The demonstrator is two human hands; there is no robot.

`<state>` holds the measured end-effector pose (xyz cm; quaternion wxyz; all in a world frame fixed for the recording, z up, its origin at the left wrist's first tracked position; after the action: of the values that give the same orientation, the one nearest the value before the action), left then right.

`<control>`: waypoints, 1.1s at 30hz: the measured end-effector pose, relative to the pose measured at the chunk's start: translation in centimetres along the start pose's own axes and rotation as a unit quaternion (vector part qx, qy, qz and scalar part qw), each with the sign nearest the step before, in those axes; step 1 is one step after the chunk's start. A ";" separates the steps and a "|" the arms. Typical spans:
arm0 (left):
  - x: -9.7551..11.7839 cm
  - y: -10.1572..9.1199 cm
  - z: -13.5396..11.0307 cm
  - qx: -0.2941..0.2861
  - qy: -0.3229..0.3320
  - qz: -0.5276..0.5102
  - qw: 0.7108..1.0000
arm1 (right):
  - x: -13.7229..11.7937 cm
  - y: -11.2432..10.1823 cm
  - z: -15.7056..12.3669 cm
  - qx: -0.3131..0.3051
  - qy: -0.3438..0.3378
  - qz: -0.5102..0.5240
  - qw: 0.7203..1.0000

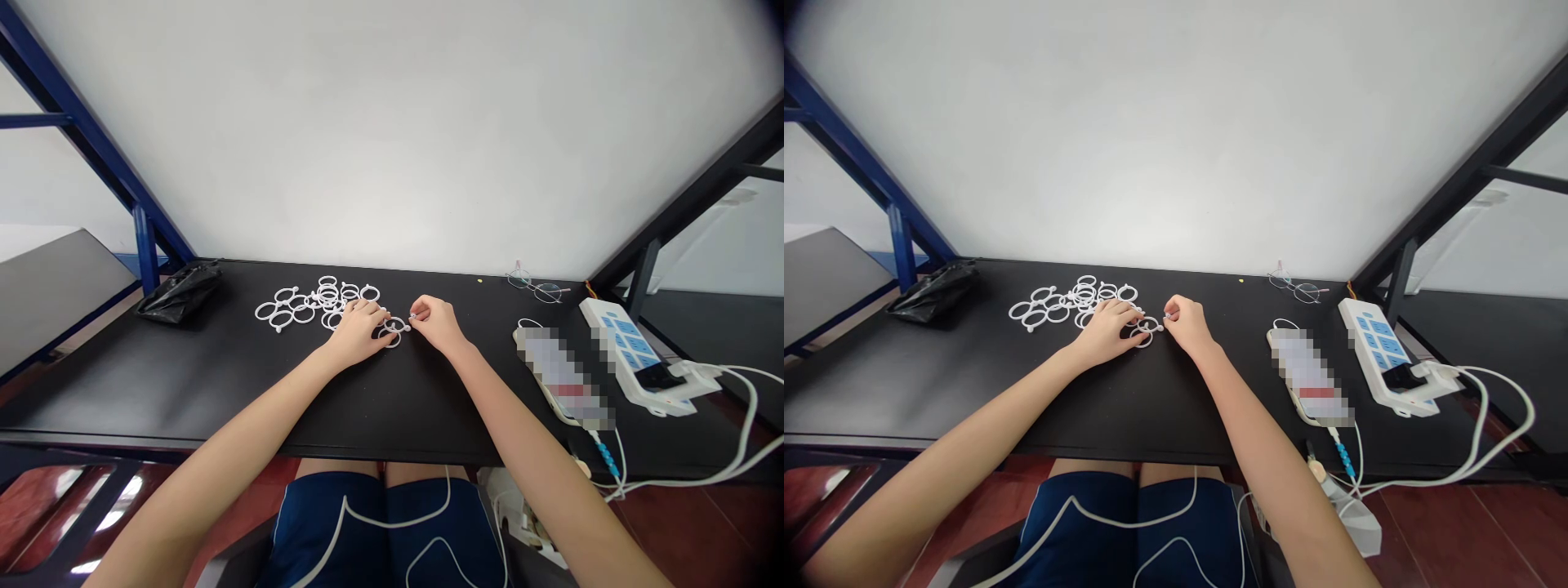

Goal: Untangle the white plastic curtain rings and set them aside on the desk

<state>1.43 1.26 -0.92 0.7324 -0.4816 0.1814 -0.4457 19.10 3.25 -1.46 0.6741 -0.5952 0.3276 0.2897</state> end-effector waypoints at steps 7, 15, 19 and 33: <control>0.0 0.0 0.0 0.002 0.003 -0.002 1.000 | -0.9 -0.8 -0.4 0.057 -0.030 0.028 0.998; 0.2 -0.3 0.1 0.024 0.006 -0.004 1.000 | -2.0 -0.7 -0.9 0.029 -0.043 0.195 0.979; 0.7 -0.9 0.2 0.054 -0.001 -0.031 0.998 | -2.6 -0.4 -1.2 -0.067 -0.010 0.309 0.949; 1.3 -1.0 0.3 0.075 0.010 -0.100 0.992 | -3.7 0.3 -2.2 -0.171 0.046 0.389 0.904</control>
<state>1.86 0.25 0.26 0.7167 -0.4365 0.1055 -0.5335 16.36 1.13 1.13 0.3795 -0.5394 0.5091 0.5531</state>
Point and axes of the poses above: each hand's wrist, its own z-axis towards the middle knuckle, its own y-axis out of the palm, x = y × z, the point moved 4 cm from there along z, towards the middle knuckle, and after that the axes turned 15 degrees about y, right-handed, at the moved point
